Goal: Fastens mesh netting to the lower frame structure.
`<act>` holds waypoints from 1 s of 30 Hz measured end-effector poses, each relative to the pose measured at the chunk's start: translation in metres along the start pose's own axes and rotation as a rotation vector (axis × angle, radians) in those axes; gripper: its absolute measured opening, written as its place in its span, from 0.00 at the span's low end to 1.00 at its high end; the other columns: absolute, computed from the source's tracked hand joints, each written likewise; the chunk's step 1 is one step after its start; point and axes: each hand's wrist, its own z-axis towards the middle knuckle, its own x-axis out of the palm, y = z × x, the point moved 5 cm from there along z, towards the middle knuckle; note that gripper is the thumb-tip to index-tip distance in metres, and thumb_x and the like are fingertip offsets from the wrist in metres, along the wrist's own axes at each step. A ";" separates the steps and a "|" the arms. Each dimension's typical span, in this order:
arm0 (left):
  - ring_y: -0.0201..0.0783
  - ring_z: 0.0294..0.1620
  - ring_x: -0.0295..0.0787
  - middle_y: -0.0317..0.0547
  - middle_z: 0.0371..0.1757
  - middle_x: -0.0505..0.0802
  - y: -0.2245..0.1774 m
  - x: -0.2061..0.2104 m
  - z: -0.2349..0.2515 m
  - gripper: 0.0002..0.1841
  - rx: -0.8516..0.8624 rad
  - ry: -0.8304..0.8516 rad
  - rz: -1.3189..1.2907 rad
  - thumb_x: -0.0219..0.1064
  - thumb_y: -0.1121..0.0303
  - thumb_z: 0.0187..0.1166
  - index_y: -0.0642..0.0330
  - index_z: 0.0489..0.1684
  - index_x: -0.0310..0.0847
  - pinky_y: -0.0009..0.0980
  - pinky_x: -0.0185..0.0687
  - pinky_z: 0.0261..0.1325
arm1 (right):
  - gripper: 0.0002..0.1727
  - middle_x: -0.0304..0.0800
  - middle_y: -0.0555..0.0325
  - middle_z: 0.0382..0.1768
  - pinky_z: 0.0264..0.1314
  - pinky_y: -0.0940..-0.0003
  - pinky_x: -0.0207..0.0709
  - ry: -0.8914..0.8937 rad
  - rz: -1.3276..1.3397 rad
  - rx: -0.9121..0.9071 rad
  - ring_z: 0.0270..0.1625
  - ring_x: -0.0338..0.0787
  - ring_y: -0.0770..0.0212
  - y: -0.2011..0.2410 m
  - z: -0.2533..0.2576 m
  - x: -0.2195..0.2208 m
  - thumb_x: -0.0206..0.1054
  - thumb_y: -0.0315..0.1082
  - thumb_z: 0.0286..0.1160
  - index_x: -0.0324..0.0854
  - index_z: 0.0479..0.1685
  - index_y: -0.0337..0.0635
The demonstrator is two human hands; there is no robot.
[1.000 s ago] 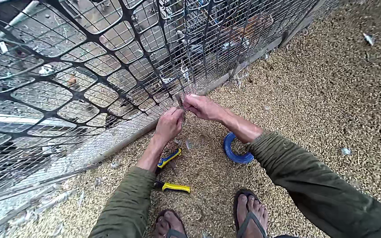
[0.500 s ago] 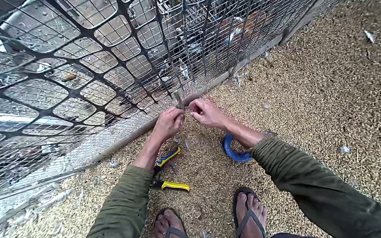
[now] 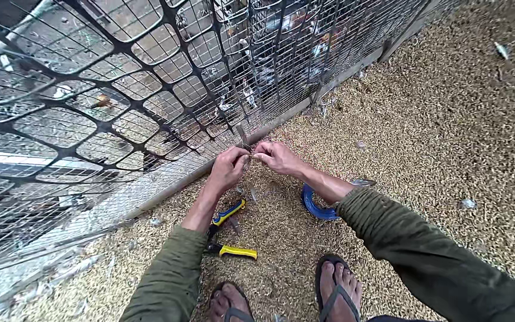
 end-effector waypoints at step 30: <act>0.25 0.10 0.61 0.28 0.11 0.70 0.004 0.001 -0.002 0.21 -0.627 -0.565 -0.920 0.65 0.72 0.83 0.46 0.15 0.64 0.22 0.63 0.17 | 0.20 0.83 0.36 0.64 0.64 0.42 0.81 -0.019 -0.558 -0.074 0.69 0.84 0.37 0.046 0.034 -0.010 0.58 0.29 0.83 0.75 0.71 0.32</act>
